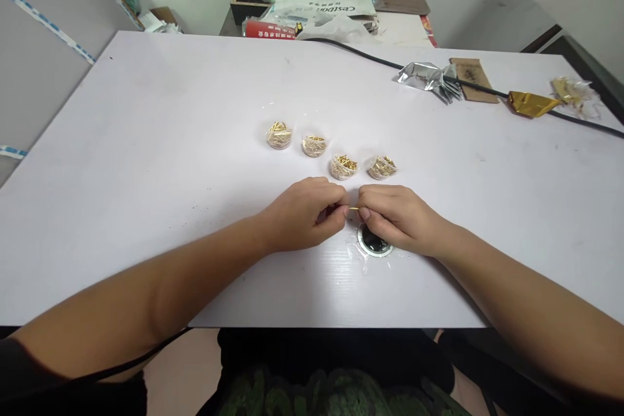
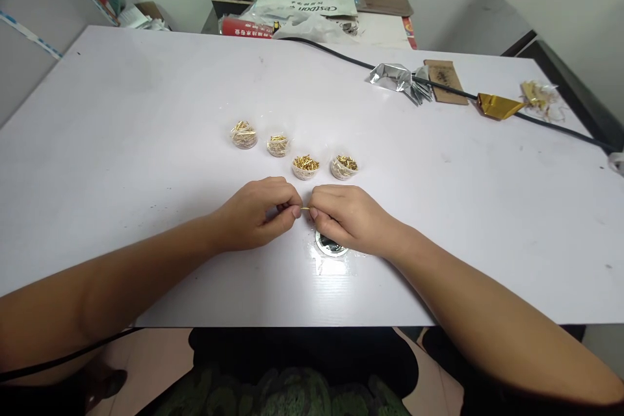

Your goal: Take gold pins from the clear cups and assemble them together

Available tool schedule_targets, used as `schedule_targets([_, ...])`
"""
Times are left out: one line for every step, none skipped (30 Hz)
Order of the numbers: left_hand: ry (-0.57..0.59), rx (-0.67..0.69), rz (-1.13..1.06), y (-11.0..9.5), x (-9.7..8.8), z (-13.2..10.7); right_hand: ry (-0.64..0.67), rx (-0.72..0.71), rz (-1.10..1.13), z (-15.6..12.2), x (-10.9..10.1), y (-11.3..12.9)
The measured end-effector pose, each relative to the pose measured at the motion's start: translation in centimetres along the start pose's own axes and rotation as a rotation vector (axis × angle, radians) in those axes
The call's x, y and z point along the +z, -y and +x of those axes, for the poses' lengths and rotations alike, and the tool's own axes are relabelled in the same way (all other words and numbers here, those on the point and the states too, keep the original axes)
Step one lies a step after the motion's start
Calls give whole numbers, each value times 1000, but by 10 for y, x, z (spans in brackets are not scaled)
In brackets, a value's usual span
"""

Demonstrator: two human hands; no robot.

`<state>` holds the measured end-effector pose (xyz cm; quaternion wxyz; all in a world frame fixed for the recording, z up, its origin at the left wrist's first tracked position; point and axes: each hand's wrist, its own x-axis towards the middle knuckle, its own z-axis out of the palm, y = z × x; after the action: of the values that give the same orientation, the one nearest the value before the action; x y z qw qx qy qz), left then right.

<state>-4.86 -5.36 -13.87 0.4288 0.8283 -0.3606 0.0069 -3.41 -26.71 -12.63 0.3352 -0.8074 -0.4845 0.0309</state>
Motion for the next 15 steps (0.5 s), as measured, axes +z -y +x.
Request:
schedule_targets([7, 8, 11, 0, 0, 0, 3, 4, -5, 0, 0, 0])
schedule_targets([13, 12, 9, 1, 0, 0, 4, 8, -4, 0, -1, 1])
schedule_targets([12, 12, -3, 1, 0, 0, 2, 12, 1, 1, -1, 1])
schedule_targets([10, 10, -20, 1, 0, 1, -1, 14, 9, 1, -1, 1])
schedule_targets([3, 8, -34, 1, 0, 1, -9, 16, 15, 1, -1, 2])
schedule_targets([-4, 8, -42, 1, 0, 1, -16, 18, 17, 0, -1, 2])
schedule_targets([-5, 8, -42, 1, 0, 1, -19, 23, 15, 0, -1, 2])
schedule_targets([-6, 6, -33, 1, 0, 1, -18, 32, 11, 0, -1, 2])
schedule_targets([-6, 1, -19, 2, 0, 1, -15, 40, 7, -1, -1, 1])
schedule_targets([-3, -7, -3, 2, 0, 1, -12, 49, 3, -1, -1, 1])
schedule_targets([0, -18, 12, 2, 0, 1, -8, 58, 6, -1, -1, 1])
schedule_targets([5, -31, 24, 2, -1, 1, -4, 68, 12, -1, 0, 1])
schedule_targets([10, -44, 30, 2, -1, 1, -1, 78, 21, -1, 0, 1])
schedule_targets([16, -54, 30, 2, -1, 0, 3, 90, 33, -1, 0, 1])
schedule_targets([23, -61, 27, 2, -1, 0, 0, 97, 47, -1, 0, 1])
